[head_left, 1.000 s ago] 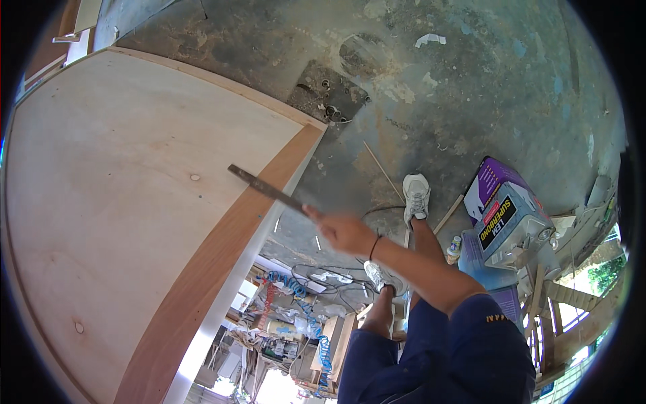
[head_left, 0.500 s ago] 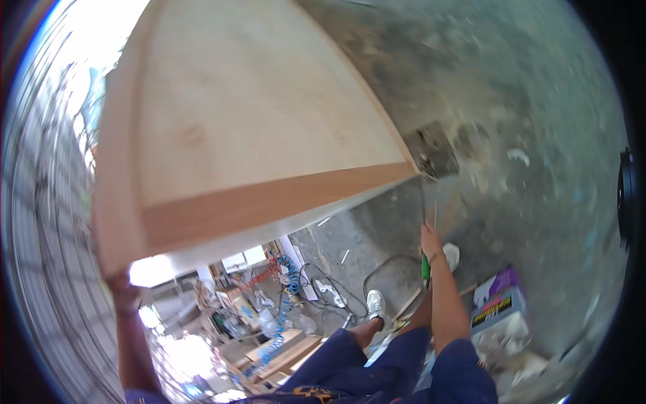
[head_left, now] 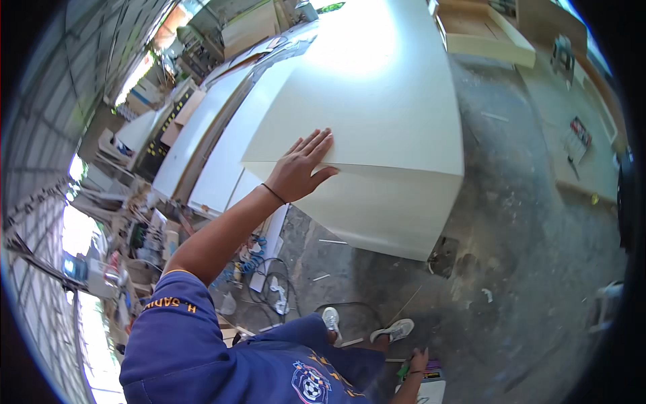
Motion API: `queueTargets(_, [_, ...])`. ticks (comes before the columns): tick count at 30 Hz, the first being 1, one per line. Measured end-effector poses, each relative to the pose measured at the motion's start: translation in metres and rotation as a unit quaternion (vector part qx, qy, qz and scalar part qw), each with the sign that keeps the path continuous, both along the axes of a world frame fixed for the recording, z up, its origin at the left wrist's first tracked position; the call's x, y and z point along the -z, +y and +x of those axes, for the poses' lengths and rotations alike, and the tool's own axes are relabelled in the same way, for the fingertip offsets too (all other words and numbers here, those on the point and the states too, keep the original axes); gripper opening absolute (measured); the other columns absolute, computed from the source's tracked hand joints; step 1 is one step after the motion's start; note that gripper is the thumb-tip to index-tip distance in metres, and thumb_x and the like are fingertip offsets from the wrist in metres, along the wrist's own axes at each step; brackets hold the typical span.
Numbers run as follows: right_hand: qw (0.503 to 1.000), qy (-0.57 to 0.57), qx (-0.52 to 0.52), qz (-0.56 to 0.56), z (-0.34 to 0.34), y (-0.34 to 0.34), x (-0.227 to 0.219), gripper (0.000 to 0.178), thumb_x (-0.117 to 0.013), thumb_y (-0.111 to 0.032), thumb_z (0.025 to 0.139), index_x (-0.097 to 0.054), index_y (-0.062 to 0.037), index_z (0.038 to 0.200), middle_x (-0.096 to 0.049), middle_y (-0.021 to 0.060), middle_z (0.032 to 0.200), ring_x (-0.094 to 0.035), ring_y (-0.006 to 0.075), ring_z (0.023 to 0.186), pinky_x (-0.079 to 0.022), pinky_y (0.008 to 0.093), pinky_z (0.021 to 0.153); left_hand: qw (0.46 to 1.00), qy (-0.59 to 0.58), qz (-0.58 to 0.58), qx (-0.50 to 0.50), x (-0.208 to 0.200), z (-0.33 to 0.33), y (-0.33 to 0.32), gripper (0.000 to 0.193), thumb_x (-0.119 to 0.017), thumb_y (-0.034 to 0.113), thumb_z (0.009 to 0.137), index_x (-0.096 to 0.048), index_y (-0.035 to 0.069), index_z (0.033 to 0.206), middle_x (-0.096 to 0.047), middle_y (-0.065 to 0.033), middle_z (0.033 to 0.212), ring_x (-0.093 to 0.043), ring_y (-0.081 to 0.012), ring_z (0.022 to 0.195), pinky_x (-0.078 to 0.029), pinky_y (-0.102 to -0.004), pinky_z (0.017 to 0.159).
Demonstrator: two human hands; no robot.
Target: The person uses a file to smooth the edges of a white wooden cabinet and then picks up long wooden strips from a pile of scraps.
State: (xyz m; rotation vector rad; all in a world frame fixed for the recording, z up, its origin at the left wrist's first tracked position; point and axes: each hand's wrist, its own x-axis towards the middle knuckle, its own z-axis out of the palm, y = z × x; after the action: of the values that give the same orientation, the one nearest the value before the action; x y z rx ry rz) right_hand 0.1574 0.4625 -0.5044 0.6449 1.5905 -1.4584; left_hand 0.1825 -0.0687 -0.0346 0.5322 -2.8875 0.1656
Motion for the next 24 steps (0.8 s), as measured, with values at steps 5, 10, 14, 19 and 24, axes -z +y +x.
queueTargets(5, [0.992, -0.046, -0.102, 0.054, 0.041, 0.005, -0.06, 0.063, -0.056, -0.006, 0.08, -0.029, -0.0026, 0.138, -0.054, 0.0105, 0.071, -0.054, 0.019, 0.055, -0.045, 0.0331, 0.046, 0.992, 0.076, -0.038, -0.09, 0.001, 0.126, -0.066, 0.054, -0.052, 0.034, 0.089, -0.04, 0.005, 0.133, -0.043, -0.014, 0.135, -0.038, -0.0303, 0.127, -0.027, -0.046, 0.106])
queueTargets(10, [0.972, 0.105, -0.21, 0.001, 0.076, -0.073, -0.158, 0.02, -0.056, -0.01, 0.08, -0.047, -0.0065, 0.097, -0.053, 0.0059, 0.069, -0.052, 0.0168, 0.053, -0.043, 0.0316, 0.043, 0.956, 0.073, 0.165, -0.232, 0.024, 0.229, -0.104, 0.041, -0.053, 0.032, 0.088, -0.057, 0.0, 0.114, -0.065, -0.0151, 0.103, -0.06, -0.0293, 0.102, -0.035, -0.041, 0.1])
queueTargets(14, [0.95, 0.133, -0.276, -0.056, 0.114, -0.204, -0.317, 0.043, -0.054, -0.006, 0.08, -0.042, -0.0041, 0.121, -0.056, 0.0034, 0.073, -0.051, 0.0126, 0.051, -0.043, 0.0276, 0.043, 0.764, 0.339, 0.499, -0.227, 0.092, 0.273, -0.091, 0.039, -0.061, 0.023, 0.087, -0.055, -0.006, 0.112, -0.065, -0.0155, 0.103, -0.062, -0.0165, 0.097, -0.047, -0.0262, 0.082])
queueTargets(19, [0.901, 0.266, -0.337, -0.067, 0.158, -0.265, -0.388, 0.051, -0.052, -0.006, 0.085, -0.035, -0.0018, 0.133, -0.056, 0.0018, 0.069, -0.049, 0.0082, 0.053, -0.042, 0.0227, 0.047, 0.654, 0.387, 0.629, -0.164, 0.11, 0.25, -0.059, 0.051, -0.06, 0.023, 0.088, -0.043, -0.006, 0.126, -0.057, -0.0149, 0.117, -0.055, -0.018, 0.108, -0.042, -0.0281, 0.092])
queueTargets(24, [0.864, 0.357, -0.347, -0.073, 0.183, -0.318, -0.42, 0.043, -0.048, -0.014, 0.09, -0.041, -0.0012, 0.131, -0.052, -0.0009, 0.067, -0.045, 0.0063, 0.051, -0.04, 0.0216, 0.047, 0.745, 0.393, 0.534, -0.068, 0.084, 0.216, -0.082, 0.076, -0.065, 0.045, 0.079, -0.038, -0.005, 0.13, -0.045, -0.0239, 0.129, -0.04, -0.032, 0.125, -0.03, -0.038, 0.104])
